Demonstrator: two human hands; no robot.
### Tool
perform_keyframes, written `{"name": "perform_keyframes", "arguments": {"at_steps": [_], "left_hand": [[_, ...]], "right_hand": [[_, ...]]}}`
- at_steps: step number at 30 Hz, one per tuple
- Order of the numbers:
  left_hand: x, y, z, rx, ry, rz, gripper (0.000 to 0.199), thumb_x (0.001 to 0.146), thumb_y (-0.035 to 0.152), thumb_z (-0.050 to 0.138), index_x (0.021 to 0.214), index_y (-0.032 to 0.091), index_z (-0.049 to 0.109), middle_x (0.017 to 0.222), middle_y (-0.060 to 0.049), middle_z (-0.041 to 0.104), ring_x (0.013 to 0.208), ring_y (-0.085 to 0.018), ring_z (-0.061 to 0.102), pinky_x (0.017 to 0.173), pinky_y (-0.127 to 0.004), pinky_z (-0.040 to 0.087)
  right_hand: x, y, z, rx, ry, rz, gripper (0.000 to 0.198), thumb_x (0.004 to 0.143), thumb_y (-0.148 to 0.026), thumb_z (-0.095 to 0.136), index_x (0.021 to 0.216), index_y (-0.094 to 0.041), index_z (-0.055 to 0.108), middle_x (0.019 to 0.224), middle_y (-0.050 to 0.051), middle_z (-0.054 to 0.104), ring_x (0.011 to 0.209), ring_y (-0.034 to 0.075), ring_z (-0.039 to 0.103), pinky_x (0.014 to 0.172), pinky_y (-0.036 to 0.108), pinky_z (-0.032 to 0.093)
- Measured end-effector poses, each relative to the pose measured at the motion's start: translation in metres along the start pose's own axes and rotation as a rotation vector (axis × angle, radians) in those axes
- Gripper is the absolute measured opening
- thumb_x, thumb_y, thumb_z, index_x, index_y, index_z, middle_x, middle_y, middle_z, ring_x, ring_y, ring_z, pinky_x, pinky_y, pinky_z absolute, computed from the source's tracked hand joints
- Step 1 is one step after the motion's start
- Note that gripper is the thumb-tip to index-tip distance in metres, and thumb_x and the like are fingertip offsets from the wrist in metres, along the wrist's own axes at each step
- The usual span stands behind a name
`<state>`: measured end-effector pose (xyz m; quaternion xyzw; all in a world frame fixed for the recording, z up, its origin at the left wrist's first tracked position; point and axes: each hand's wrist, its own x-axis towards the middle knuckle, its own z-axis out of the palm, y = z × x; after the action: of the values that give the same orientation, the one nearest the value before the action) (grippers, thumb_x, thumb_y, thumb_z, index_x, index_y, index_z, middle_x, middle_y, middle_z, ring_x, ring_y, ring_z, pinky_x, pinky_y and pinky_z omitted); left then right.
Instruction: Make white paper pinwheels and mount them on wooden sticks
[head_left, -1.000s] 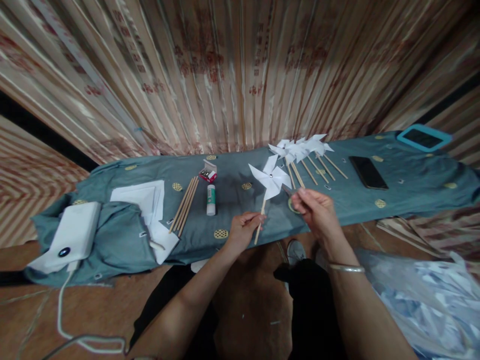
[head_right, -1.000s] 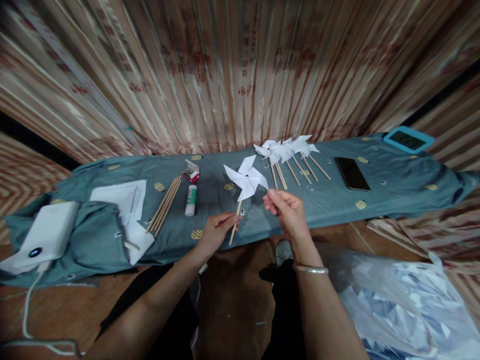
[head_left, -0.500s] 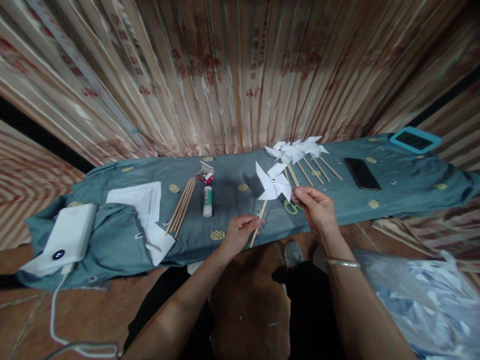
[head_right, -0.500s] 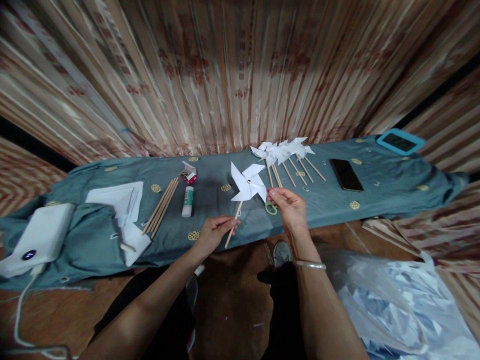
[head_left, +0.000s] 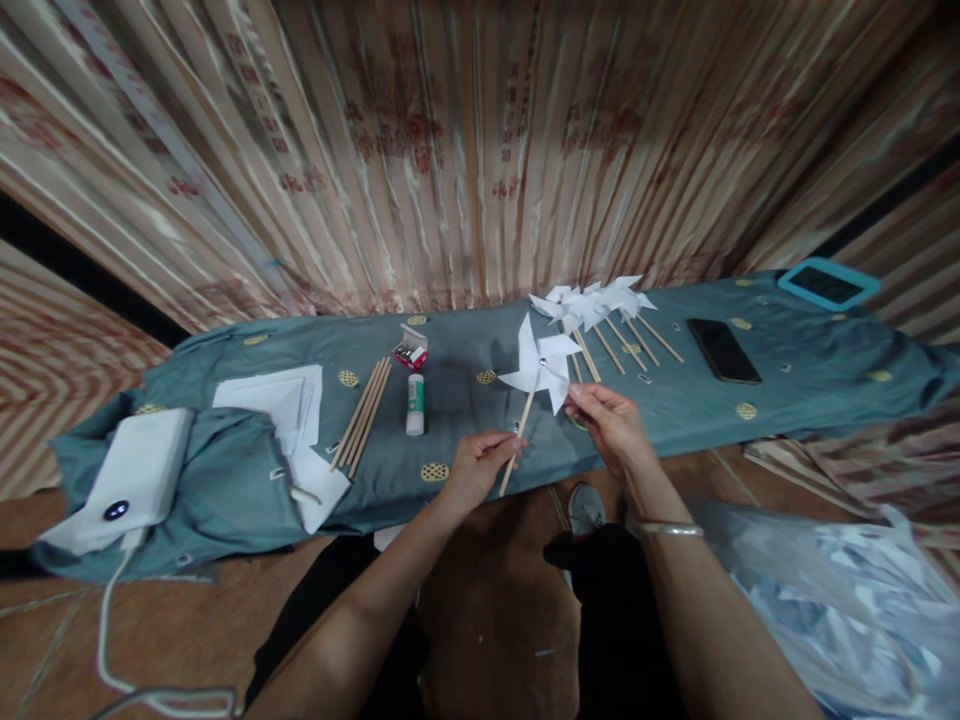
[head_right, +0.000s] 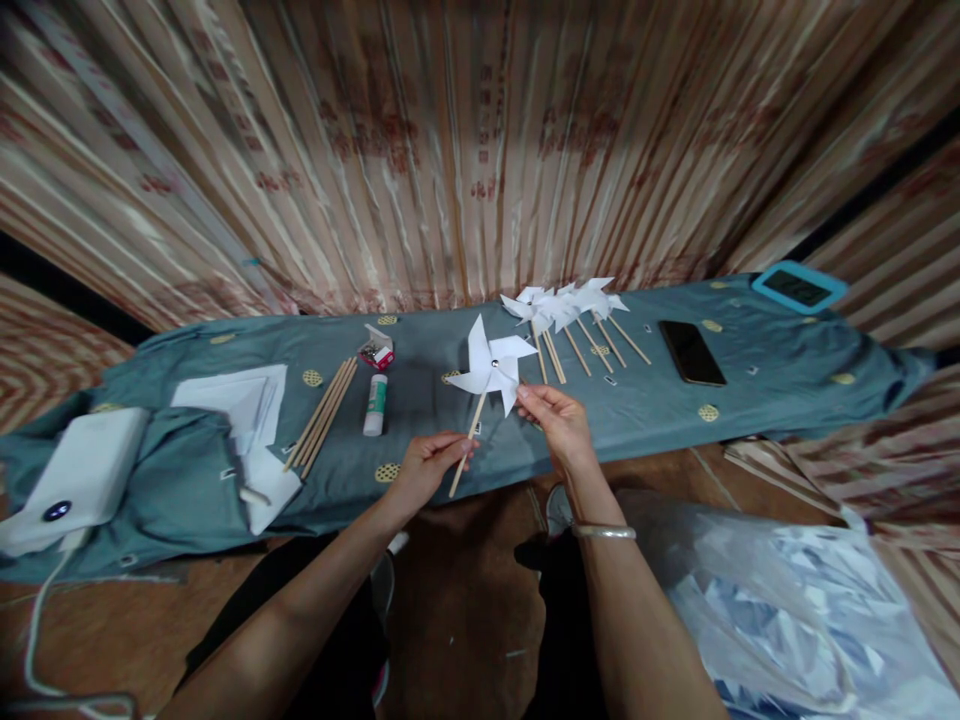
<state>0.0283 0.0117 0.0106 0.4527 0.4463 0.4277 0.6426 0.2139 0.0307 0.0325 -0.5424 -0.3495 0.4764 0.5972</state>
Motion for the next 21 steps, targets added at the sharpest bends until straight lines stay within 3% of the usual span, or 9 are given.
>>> {"name": "perform_keyframes", "arguments": {"at_steps": [6, 16, 21], "left_hand": [[0.001, -0.005, -0.002, -0.009, -0.004, 0.001, 0.031, 0.062, 0.046, 0.076, 0.071, 0.017, 0.078, 0.072, -0.005, 0.071, 0.057, -0.013, 0.058, 0.058, -0.024, 0.048], [0.001, -0.005, -0.004, 0.014, -0.037, 0.033, 0.03, 0.067, 0.046, 0.075, 0.073, 0.017, 0.077, 0.068, -0.003, 0.069, 0.055, -0.012, 0.057, 0.058, -0.024, 0.046], [0.002, -0.008, -0.004, -0.008, -0.024, -0.001, 0.033, 0.065, 0.047, 0.075, 0.074, 0.015, 0.077, 0.074, -0.004, 0.071, 0.058, -0.012, 0.059, 0.06, -0.025, 0.05]], "right_hand": [[-0.007, -0.002, 0.009, 0.118, -0.074, 0.124, 0.04, 0.047, -0.053, 0.087, 0.061, -0.019, 0.07, 0.057, 0.0, 0.068, 0.05, 0.008, 0.057, 0.05, 0.02, 0.047], [-0.017, -0.003, 0.02, 0.099, -0.179, 0.162, 0.036, 0.055, -0.049, 0.085, 0.07, -0.018, 0.075, 0.065, 0.003, 0.073, 0.055, 0.008, 0.061, 0.056, 0.019, 0.049], [-0.017, -0.014, 0.005, 0.03, -0.21, 0.125, 0.038, 0.057, -0.052, 0.083, 0.063, -0.017, 0.072, 0.057, 0.002, 0.067, 0.049, 0.007, 0.055, 0.048, 0.019, 0.044]]}}
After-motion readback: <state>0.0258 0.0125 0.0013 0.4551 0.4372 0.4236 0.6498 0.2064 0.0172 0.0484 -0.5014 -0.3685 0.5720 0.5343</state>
